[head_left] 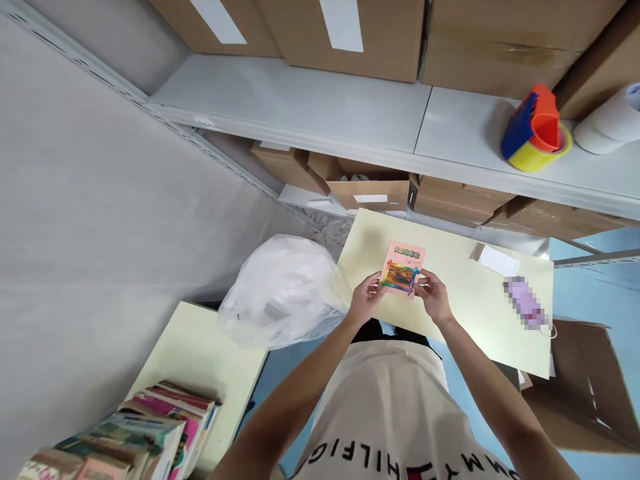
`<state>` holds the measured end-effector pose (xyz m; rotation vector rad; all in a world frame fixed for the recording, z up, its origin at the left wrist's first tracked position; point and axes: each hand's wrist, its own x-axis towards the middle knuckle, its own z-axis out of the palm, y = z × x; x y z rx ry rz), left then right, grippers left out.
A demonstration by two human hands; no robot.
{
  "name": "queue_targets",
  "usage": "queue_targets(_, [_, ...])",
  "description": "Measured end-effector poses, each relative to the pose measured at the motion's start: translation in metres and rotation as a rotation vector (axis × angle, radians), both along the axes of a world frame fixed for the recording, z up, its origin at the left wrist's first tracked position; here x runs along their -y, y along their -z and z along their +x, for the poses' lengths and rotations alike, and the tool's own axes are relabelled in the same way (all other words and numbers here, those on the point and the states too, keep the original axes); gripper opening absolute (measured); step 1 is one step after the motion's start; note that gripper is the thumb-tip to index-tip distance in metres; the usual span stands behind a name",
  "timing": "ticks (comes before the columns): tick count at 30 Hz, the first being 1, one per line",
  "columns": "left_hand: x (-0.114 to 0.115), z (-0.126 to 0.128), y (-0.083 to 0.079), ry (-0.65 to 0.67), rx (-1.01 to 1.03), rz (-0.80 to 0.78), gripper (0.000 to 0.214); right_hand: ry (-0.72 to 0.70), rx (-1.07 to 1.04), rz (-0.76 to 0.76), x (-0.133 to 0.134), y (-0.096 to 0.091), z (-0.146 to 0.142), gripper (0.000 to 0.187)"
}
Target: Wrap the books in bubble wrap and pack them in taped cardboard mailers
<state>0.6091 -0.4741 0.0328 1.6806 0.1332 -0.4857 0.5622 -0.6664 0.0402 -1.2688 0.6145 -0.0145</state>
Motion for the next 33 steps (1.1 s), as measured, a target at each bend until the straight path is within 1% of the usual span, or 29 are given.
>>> queue_targets(4, [-0.024, 0.025, 0.031, 0.049, 0.028, 0.072, 0.047, 0.038, -0.087, -0.086, -0.029, 0.031, 0.026, 0.051])
queue_targets(11, [-0.066, 0.085, 0.094, 0.086, 0.055, 0.253, 0.033, 0.03, -0.233, -0.176, -0.085, 0.101, 0.082, 0.036])
queue_targets(13, [-0.074, 0.099, 0.107, 0.12, 0.056, 0.298, 0.031, 0.022, -0.284, -0.21, -0.096, 0.116, 0.095, 0.033])
queue_targets(15, [-0.08, 0.109, 0.118, 0.179, 0.07, 0.342, 0.025, 0.02, -0.31, -0.254, -0.104, 0.127, 0.103, 0.03])
queue_targets(18, [-0.084, 0.116, 0.128, 0.265, 0.121, 0.38, 0.018, 0.028, -0.314, -0.369, -0.11, 0.135, 0.105, 0.032])
queue_targets(21, [-0.087, 0.114, 0.132, 0.264, 0.157, 0.391, 0.027, 0.013, -0.328, -0.509, -0.115, 0.134, 0.098, 0.036])
queue_targets(23, [-0.088, 0.112, 0.133, 0.26, 0.17, 0.389, 0.032, -0.035, -0.335, -0.557, -0.12, 0.131, 0.093, 0.038])
queue_targets(25, [-0.089, 0.115, 0.134, 0.272, 0.186, 0.371, 0.031, -0.082, -0.338, -0.586, -0.124, 0.129, 0.093, 0.039])
queue_targets(28, [-0.088, 0.127, 0.135, 0.285, 0.222, 0.343, 0.031, -0.102, -0.326, -0.655, -0.125, 0.128, 0.104, 0.04])
queue_targets(33, [-0.083, 0.152, 0.139, 0.272, 0.254, 0.296, 0.03, -0.092, -0.278, -0.751, -0.119, 0.131, 0.13, 0.042])
